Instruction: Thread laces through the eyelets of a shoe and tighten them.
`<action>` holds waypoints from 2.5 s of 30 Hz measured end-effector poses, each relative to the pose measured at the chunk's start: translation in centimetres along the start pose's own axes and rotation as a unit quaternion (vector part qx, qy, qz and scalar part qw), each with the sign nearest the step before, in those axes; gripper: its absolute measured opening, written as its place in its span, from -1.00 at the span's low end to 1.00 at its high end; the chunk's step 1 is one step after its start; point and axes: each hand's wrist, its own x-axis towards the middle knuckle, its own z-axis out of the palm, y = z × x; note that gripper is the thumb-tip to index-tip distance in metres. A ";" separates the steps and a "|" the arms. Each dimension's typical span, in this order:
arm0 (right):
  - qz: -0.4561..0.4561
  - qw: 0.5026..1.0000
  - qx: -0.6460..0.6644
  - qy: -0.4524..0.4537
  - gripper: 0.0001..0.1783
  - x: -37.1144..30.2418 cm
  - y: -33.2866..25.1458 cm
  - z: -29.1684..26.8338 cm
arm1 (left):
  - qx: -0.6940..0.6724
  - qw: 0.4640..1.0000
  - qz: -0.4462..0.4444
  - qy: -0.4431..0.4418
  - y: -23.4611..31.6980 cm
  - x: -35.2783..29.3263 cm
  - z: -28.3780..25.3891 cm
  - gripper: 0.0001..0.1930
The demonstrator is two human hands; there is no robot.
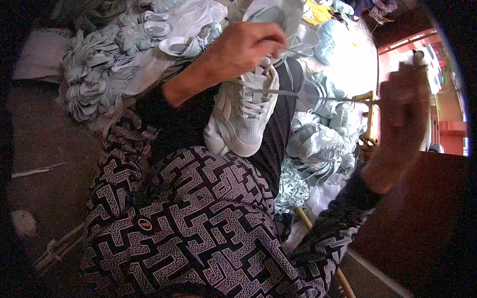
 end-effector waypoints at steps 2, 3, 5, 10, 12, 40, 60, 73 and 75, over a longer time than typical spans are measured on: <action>-0.017 0.992 0.028 -0.125 -0.74 2.1 -3.2 0.6 | 0.041 0.998 0.044 -0.006 0.8 1.6 1.7 -0.86; -0.051 0.996 -0.070 0.036 -0.75 3.0 -3.5 3.4 | 0.054 0.993 0.079 -0.063 1.2 2.2 2.6 -0.85; -0.085 0.962 -0.169 0.197 -0.77 4.0 -3.7 5.2 | 0.070 0.970 0.123 -0.199 2.9 2.3 2.5 -0.84; 0.042 0.980 0.038 -0.189 -0.80 5.7 -1.7 0.6 | -0.100 0.924 0.061 -0.365 6.9 0.0 -2.4 -0.81; 0.093 0.981 0.122 -0.118 -0.81 5.2 -0.3 -1.7 | -0.164 0.941 0.001 -0.295 7.4 -0.5 -3.8 -0.69; 0.105 0.951 0.241 0.161 -0.85 -2.6 12.7 -16.5 | -0.490 0.755 -0.317 0.299 -13.3 -15.0 -16.9 -0.79; 0.279 0.891 -0.351 -0.067 -0.88 -4.4 15.2 0.8 | -0.087 0.958 -0.266 -0.054 -3.3 -12.5 -0.8 -0.91; 0.226 0.878 -0.422 -0.016 -0.83 -3.7 17.2 0.0 | -0.036 0.966 -0.256 0.026 -2.9 -13.8 -2.5 -0.90; 0.229 0.856 -0.461 -0.032 -0.83 -3.4 17.2 0.2 | -0.024 0.972 -0.229 0.050 -2.6 -13.2 -2.1 -0.91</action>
